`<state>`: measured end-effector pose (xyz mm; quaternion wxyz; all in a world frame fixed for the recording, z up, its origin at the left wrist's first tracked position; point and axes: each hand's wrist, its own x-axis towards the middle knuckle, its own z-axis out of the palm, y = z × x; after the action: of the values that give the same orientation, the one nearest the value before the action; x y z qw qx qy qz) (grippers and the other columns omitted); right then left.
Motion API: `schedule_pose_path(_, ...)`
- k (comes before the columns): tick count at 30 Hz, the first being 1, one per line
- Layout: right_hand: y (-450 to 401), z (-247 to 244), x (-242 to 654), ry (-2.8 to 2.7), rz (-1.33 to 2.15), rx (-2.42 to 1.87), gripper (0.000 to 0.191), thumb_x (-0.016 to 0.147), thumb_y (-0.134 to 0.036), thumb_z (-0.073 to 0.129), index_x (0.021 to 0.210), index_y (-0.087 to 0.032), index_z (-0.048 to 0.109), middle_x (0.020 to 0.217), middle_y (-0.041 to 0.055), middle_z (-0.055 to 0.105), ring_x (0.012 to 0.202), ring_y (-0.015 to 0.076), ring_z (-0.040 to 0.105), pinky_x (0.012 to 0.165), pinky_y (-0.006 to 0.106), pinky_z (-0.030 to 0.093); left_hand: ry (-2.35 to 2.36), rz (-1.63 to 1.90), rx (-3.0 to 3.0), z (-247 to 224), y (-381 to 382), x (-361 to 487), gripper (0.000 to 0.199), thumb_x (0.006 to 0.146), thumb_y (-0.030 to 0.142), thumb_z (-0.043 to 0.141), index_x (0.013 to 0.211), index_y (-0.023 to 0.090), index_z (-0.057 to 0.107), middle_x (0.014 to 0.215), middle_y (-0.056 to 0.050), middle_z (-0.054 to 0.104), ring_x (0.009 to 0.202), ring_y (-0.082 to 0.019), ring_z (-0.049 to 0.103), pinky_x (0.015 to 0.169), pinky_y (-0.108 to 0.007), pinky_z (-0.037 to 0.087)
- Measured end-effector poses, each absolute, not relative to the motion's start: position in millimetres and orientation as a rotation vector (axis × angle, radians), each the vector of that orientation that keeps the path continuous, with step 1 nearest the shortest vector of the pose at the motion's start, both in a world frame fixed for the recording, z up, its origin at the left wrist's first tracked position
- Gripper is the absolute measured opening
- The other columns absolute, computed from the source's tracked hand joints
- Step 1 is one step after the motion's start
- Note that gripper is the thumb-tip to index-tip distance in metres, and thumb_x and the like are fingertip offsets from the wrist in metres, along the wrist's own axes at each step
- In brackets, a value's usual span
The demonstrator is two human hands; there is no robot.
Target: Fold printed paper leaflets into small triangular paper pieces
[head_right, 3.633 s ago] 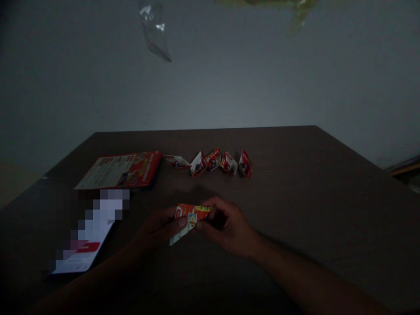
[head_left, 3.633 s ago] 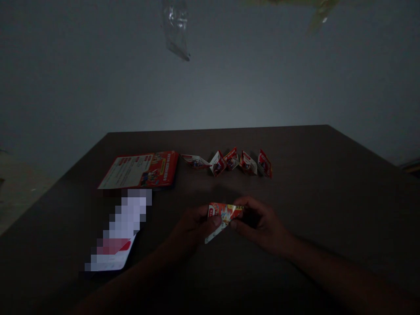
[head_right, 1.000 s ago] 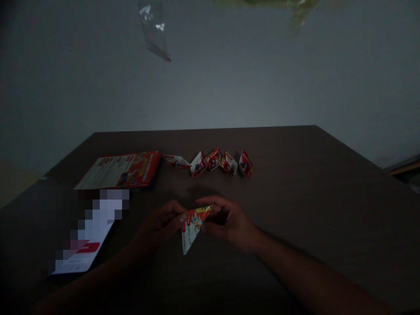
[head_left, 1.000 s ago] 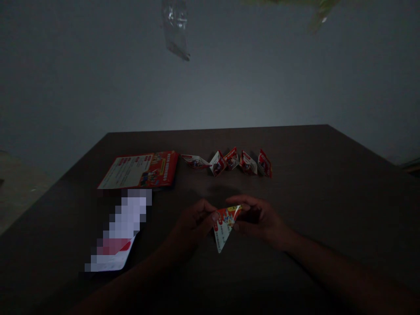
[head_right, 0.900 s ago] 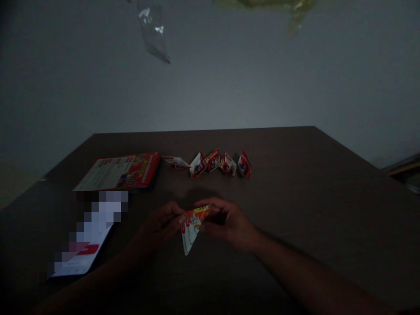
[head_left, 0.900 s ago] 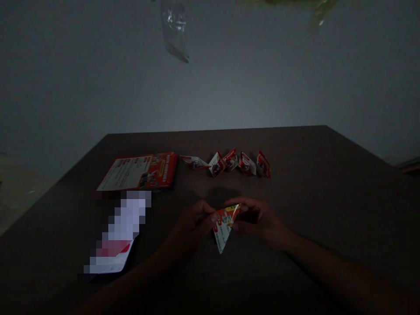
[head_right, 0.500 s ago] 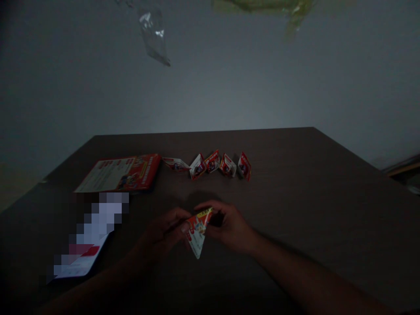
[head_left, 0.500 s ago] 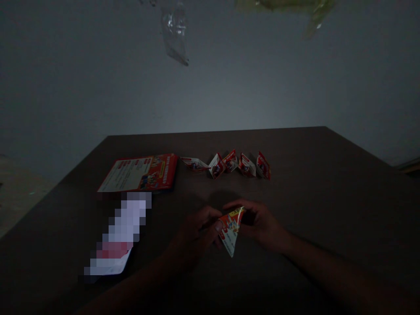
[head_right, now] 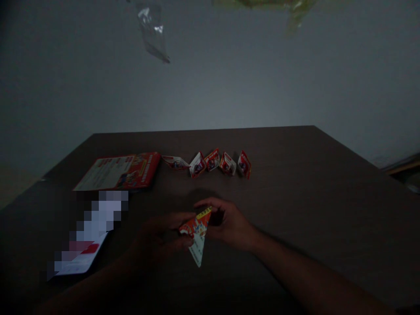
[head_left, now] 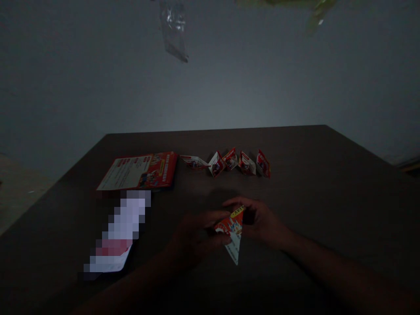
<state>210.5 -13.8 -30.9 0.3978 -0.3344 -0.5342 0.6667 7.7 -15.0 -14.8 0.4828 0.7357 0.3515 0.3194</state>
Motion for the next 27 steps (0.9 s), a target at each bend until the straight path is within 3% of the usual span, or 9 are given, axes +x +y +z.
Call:
schedule_pose_path(9, -17, -32, 211, -1.355, 1.657, -0.854, 0.046, 0.063, -0.011, 0.078, 0.104, -0.019, 0.06, 0.07, -0.0071, 0.056, 0.059, 0.0051, 0.053, 0.056, 0.016, 0.042, 0.808, 0.616, 1.692, -6, -13, 7, 0.061, 0.059, 0.02, 0.082, 0.116, 0.018, 0.061, 0.098, -0.004, 0.072, 0.084, -0.02, 0.068, 0.074, -0.027, 0.052)
schedule_pose_path(13, -16, -31, 211, -1.388, 1.65, -0.862, 0.044, 0.064, -0.011, 0.077, 0.104, -0.019, 0.059, 0.072, -0.0061, 0.058, 0.06, 0.0055, 0.053, 0.056, 0.016, 0.042, 0.794, 0.536, 1.651, -7, -13, 7, 0.066, 0.057, 0.02, 0.082, 0.119, 0.018, 0.058, 0.1, -0.005, 0.072, 0.089, -0.022, 0.067, 0.077, -0.029, 0.052)
schedule_pose_path(20, -19, -28, 209, -1.71, 1.416, -0.895, 0.037, 0.069, -0.013, 0.073, 0.104, -0.016, 0.062, 0.09, 0.0019, 0.066, 0.077, 0.0119, 0.06, 0.068, 0.021, 0.046, 0.917, 0.568, 1.601, -16, -11, 13, 0.049, 0.058, 0.021, 0.081, 0.105, 0.016, 0.066, 0.093, -0.004, 0.072, 0.084, -0.02, 0.067, 0.074, -0.027, 0.051)
schedule_pose_path(27, -16, -30, 209, -1.667, 1.39, -0.913, 0.042, 0.066, -0.014, 0.075, 0.104, -0.016, 0.06, 0.09, 0.0019, 0.065, 0.075, 0.0122, 0.06, 0.067, 0.022, 0.047, 0.893, 0.548, 1.617, -14, -12, 8, 0.059, 0.056, 0.022, 0.083, 0.111, 0.018, 0.062, 0.1, -0.004, 0.071, 0.089, -0.021, 0.066, 0.077, -0.028, 0.051)
